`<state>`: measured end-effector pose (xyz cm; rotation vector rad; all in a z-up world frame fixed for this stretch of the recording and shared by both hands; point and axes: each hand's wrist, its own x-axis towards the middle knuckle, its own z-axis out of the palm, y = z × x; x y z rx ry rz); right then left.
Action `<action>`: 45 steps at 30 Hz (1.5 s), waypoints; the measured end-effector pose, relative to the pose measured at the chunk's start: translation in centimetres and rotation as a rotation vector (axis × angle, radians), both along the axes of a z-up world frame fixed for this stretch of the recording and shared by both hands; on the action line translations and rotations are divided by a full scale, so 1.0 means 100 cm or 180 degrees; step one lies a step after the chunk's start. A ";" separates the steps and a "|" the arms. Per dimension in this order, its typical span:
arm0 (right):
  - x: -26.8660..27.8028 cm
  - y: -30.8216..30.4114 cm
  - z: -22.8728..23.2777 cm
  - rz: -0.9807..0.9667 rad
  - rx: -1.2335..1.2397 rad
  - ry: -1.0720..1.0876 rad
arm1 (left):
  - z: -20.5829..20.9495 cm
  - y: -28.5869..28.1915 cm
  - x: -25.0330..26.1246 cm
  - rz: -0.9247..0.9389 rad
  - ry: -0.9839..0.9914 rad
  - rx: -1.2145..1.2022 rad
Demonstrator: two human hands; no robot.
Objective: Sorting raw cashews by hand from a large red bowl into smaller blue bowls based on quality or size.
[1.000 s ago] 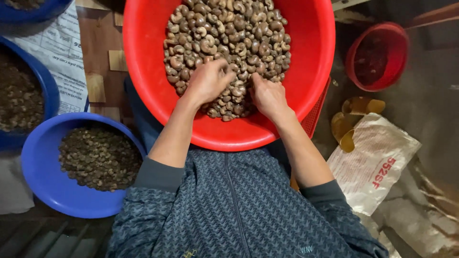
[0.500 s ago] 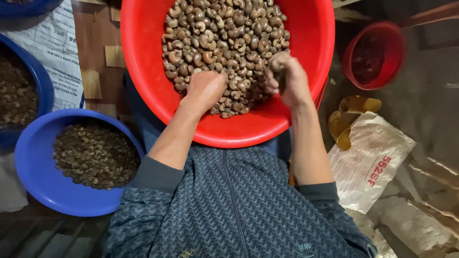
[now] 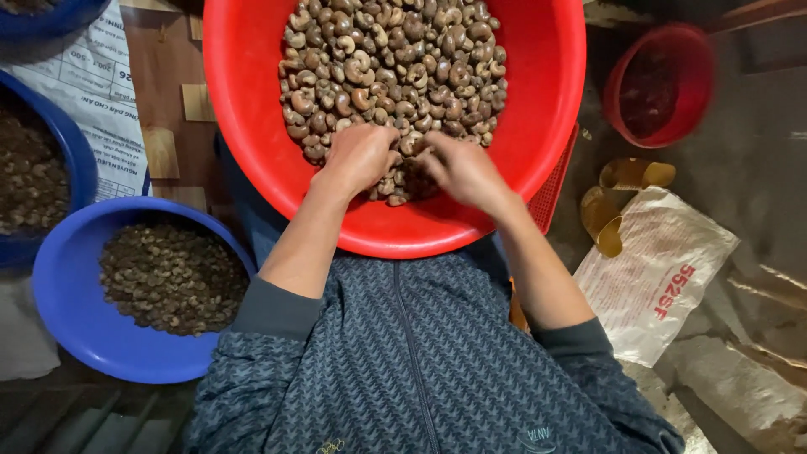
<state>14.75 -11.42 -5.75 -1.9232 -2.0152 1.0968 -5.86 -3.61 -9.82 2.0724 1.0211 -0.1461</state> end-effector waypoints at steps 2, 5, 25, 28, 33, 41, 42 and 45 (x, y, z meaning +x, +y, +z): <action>-0.006 -0.004 -0.015 0.0173 -0.0123 -0.0414 | -0.015 0.000 -0.003 -0.0014 0.0052 0.0008; -0.009 -0.011 -0.049 0.0494 -0.0084 -0.1088 | -0.023 0.000 -0.006 -0.0008 0.0141 -0.0016; 0.033 0.023 0.061 -0.2771 -0.0756 0.3188 | 0.010 -0.014 0.021 -0.0827 0.0536 0.0072; 0.017 0.019 0.046 -0.1937 -0.1051 0.1712 | 0.049 0.001 0.015 -0.0301 0.0450 -0.0910; -0.005 0.007 0.002 0.0472 -0.0155 -0.0593 | 0.063 0.024 0.006 0.0858 -0.0635 -0.1316; -0.030 -0.007 -0.063 0.0911 0.0667 -0.1738 | 0.079 0.032 -0.004 0.2071 -0.3273 -0.3188; -0.030 -0.008 -0.067 0.0940 0.0886 -0.1730 | 0.086 0.032 -0.006 0.2102 -0.3467 -0.3368; -0.024 0.011 -0.029 0.0576 -0.0623 -0.1169 | 0.059 0.032 -0.001 0.2073 -0.3628 -0.3104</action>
